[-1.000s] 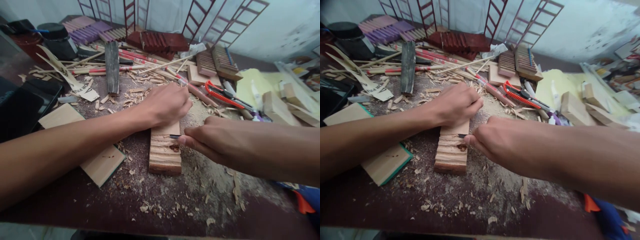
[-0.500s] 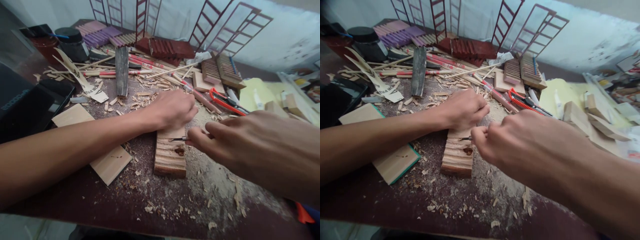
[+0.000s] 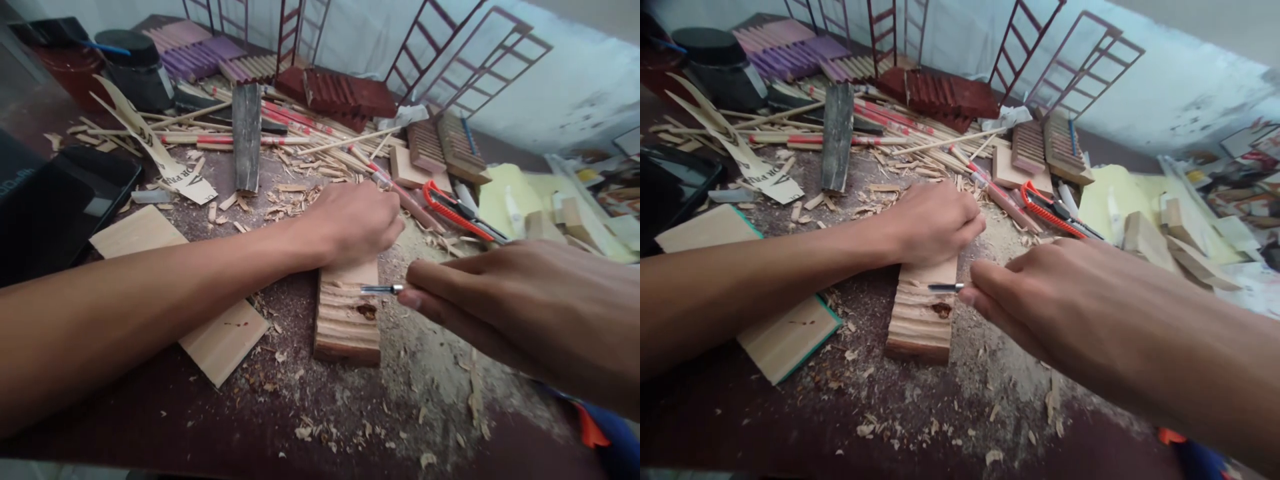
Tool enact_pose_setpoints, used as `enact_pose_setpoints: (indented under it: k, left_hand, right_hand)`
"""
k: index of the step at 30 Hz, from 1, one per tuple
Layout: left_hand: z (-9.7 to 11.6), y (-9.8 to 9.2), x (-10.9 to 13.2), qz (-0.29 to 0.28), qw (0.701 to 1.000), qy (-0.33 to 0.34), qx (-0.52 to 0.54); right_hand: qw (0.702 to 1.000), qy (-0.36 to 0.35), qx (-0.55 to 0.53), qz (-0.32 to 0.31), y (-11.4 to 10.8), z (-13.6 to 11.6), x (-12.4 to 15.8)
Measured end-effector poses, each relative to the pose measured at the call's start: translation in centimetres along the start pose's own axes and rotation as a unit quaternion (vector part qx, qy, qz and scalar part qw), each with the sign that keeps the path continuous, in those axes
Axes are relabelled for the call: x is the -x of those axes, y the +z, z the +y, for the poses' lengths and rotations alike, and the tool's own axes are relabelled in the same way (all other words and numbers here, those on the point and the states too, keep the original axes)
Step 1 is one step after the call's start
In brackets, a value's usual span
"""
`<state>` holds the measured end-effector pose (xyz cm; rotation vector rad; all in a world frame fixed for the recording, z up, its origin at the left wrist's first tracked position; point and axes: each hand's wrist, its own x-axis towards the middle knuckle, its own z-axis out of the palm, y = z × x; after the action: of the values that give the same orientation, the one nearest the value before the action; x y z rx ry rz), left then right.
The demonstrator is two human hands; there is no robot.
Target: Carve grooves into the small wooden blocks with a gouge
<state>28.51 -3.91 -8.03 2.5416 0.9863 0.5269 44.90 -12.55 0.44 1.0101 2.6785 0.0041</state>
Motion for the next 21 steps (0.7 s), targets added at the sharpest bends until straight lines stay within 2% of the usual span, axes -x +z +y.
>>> enact_pose_setpoints:
  k: [4,8,13,17,19,20,21]
  left_hand:
    - [-0.1,0.2,-0.1,0.007,1.0,0.003,0.005]
    - [-0.1,0.4,0.0,0.007,1.0,-0.006,0.008]
    - [0.2,0.3,0.3,0.021,1.0,-0.006,0.011]
    - [0.4,0.2,0.4,0.017,1.0,-0.014,-0.002]
    - [0.4,0.2,0.4,0.021,1.0,-0.014,-0.002]
    - [0.3,0.2,0.3,0.025,1.0,-0.011,-0.001]
    - [0.3,0.2,0.3,0.026,1.0,-0.008,0.001]
  right_hand:
    - [0.995,-0.023,0.082,-0.052,0.0,0.2,0.5]
    - [0.984,-0.005,0.163,-0.065,-0.2,-0.2,0.2]
    - [0.976,0.055,0.079,-0.195,-1.8,-0.9,-2.1]
    - [0.959,0.062,0.01,-0.276,-2.7,-1.0,-3.6]
    - [0.96,0.053,0.019,-0.275,-2.6,-0.8,-3.3]
    - [0.968,0.041,0.041,-0.244,-2.4,-0.7,-3.0]
    - [0.98,0.012,0.073,-0.183,-2.1,-0.5,-2.5]
